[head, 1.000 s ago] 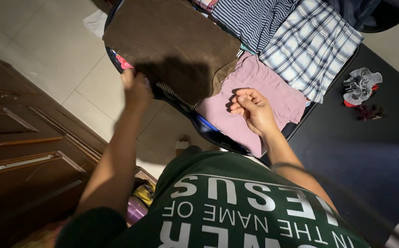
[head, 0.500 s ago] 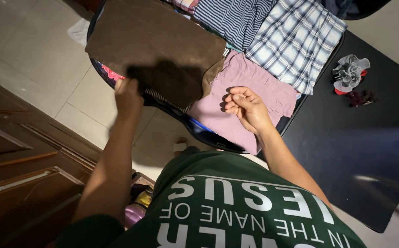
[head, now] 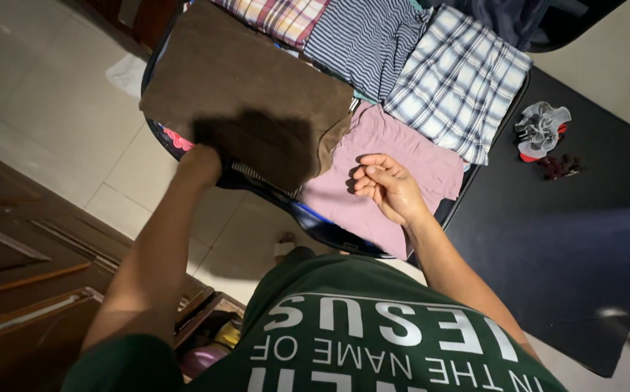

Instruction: The person folds various clothes, including shirts and pants, and places them neatly into an open suitcase. They also pack small items like underwear and socks into the gaps before closing the suitcase.

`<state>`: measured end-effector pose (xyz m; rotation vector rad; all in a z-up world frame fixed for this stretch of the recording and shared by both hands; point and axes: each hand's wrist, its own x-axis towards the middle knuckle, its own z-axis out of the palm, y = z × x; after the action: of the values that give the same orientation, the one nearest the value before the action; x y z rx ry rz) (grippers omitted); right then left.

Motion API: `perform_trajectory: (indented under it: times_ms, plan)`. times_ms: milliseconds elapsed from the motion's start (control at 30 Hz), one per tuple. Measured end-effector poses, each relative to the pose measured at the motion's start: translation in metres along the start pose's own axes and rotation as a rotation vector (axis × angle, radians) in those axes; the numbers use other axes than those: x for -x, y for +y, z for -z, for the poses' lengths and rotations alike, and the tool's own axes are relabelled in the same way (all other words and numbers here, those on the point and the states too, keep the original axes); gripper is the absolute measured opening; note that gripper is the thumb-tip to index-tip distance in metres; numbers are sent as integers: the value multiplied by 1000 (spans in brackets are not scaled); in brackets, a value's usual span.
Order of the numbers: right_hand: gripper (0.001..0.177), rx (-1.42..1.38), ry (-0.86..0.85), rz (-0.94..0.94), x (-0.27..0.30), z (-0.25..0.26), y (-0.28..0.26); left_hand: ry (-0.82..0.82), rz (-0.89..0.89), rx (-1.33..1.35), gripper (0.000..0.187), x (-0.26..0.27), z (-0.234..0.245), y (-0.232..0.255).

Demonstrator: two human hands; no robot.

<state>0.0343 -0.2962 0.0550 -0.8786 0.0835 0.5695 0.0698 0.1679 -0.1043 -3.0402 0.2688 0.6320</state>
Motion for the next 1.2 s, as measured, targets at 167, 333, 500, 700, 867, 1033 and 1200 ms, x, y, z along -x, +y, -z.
perform_trajectory:
  times_ms: [167, 333, 500, 700, 867, 1033, 1200]
  plan:
    - [19, 12, 30, 4, 1, 3, 1, 234, 62, 15, 15, 50, 52, 32]
    - [19, 3, 33, 5, 1, 1, 1, 605, 122, 120, 16, 88, 75, 52]
    - [19, 61, 105, 39, 4, -7, 3, 578, 60, 251, 9, 48, 29, 25]
    - [16, 428, 255, 98, -5, -38, 21, 264, 112, 160, 12, 29, 20, 27]
    - [22, 1298, 293, 561, -32, -74, 23, 211, 116, 153, 15, 33, 32, 31]
    - [66, 1827, 222, 601, -71, -107, 18, 259, 174, 154, 19, 38, 58, 35]
    - [80, 2118, 215, 376, -82, -88, 14, 633, 63, 221, 23, 96, 138, 72]
